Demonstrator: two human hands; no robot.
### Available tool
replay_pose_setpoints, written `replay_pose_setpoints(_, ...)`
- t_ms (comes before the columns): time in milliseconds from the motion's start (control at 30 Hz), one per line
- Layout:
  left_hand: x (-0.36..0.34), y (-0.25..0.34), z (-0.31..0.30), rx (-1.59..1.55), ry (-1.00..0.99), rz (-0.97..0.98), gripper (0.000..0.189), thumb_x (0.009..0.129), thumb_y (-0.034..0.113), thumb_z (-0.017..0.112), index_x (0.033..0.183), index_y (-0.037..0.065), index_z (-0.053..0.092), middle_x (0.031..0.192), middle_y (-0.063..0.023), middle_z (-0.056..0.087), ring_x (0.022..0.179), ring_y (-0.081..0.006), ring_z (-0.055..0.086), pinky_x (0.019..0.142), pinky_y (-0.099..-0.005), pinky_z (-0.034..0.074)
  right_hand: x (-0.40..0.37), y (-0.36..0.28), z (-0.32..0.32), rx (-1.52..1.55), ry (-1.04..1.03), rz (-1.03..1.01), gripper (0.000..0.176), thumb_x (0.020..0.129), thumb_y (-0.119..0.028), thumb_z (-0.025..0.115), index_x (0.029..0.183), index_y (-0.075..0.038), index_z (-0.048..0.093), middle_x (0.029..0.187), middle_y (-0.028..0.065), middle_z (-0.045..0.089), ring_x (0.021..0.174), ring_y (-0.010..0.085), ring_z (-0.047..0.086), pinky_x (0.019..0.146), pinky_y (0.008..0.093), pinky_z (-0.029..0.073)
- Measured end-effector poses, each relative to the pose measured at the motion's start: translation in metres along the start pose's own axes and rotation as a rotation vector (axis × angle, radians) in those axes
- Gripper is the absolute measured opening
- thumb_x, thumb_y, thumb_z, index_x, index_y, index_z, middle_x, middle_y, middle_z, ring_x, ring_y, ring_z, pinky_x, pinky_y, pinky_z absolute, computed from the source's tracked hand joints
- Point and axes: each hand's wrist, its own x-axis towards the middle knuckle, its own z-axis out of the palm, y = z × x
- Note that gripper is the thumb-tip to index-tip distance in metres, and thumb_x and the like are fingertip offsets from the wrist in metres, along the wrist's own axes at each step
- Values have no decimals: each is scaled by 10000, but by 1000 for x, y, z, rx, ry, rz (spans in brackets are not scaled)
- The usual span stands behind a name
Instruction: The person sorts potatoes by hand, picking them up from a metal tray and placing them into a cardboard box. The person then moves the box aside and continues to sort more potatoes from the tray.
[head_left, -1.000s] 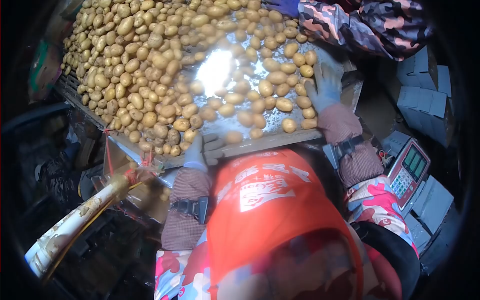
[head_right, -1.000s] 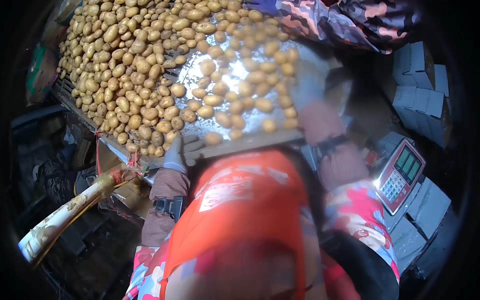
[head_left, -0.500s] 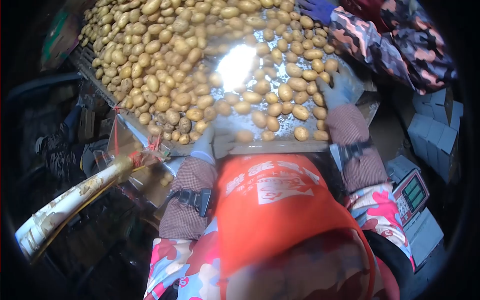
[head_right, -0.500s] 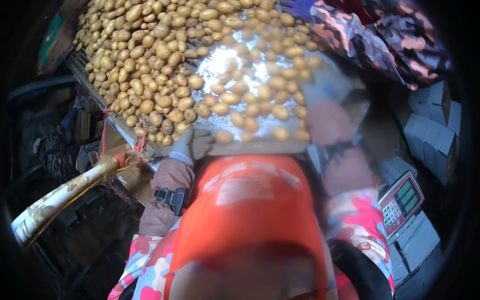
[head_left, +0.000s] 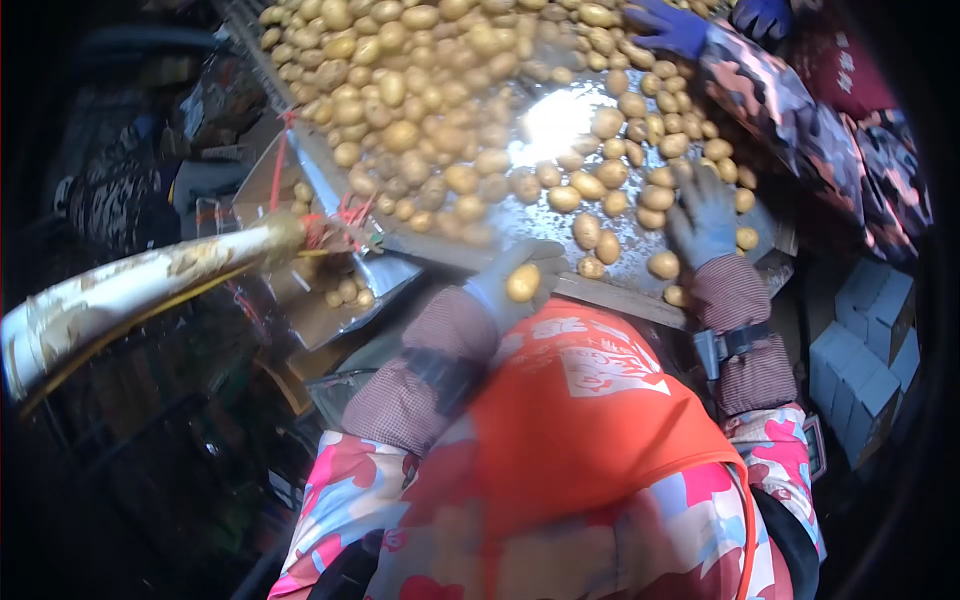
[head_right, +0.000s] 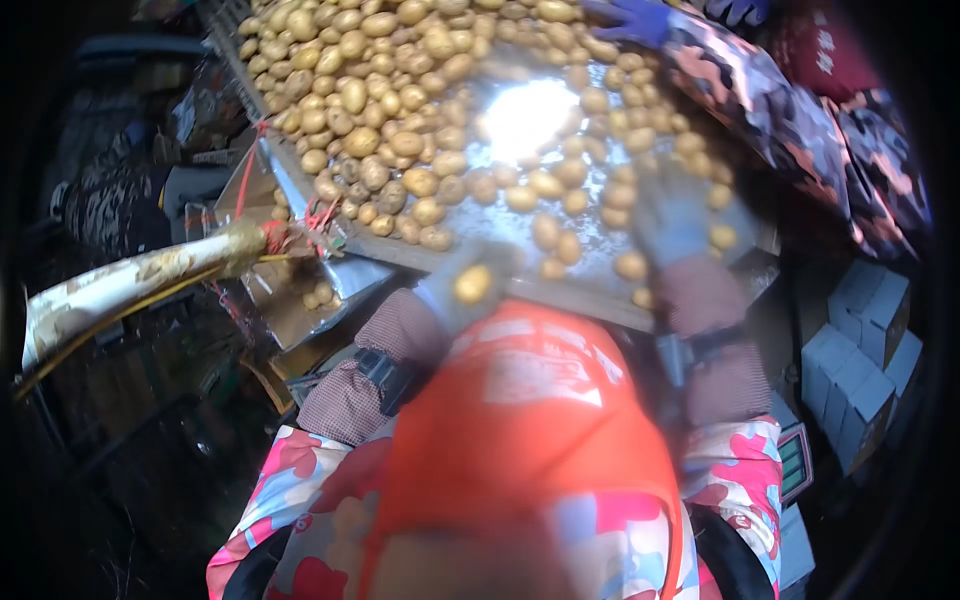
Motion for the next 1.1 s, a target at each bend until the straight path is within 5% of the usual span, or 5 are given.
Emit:
replay_pose_setpoints(300,-59,-21,-38,-269,216,12,375,965,-58,545,1319,47,611,1260,-103,656,1166,-183,609,924,-241,536,75,-143,-2,-140,173,-49,486,959,-265,575,1359,11,582,1428,272,531,1335,402,506,1147,530,382)
replay_pose_setpoints(467,-148,-20,-92,-375,624,122,291,990,36,551,1269,42,634,1224,-107,660,1088,-189,629,888,-247,541,19,-165,-10,834,-68,470,509,980,-280,548,1430,-43,535,1475,230,514,1397,314,468,1198,609,275)
replay_pose_setpoints(600,-229,-31,-174,-791,1023,247,283,1002,86,534,1264,42,628,1208,-112,655,1060,-197,632,872,-265,545,-20,-93,82,-389,-548,-62,505,1014,-309,509,1479,-110,518,1526,91,518,1470,239,380,1234,445,263)
replay_pose_setpoints(767,-336,-43,-285,-814,1349,383,286,1016,149,513,1259,41,620,1187,-119,649,1026,-207,635,853,-287,549,-4,-154,63,-80,-252,-130,477,1011,-214,481,1474,-102,501,1512,157,500,1448,318,404,1216,457,313)
replay_pose_setpoints(1100,-180,10,-149,-925,163,-82,358,1063,235,449,1291,-16,565,1145,-168,629,824,-187,615,682,-262,523,-20,-125,-42,372,355,476,203,884,-207,648,1036,-104,736,1137,232,658,983,420,634,859,542,499)
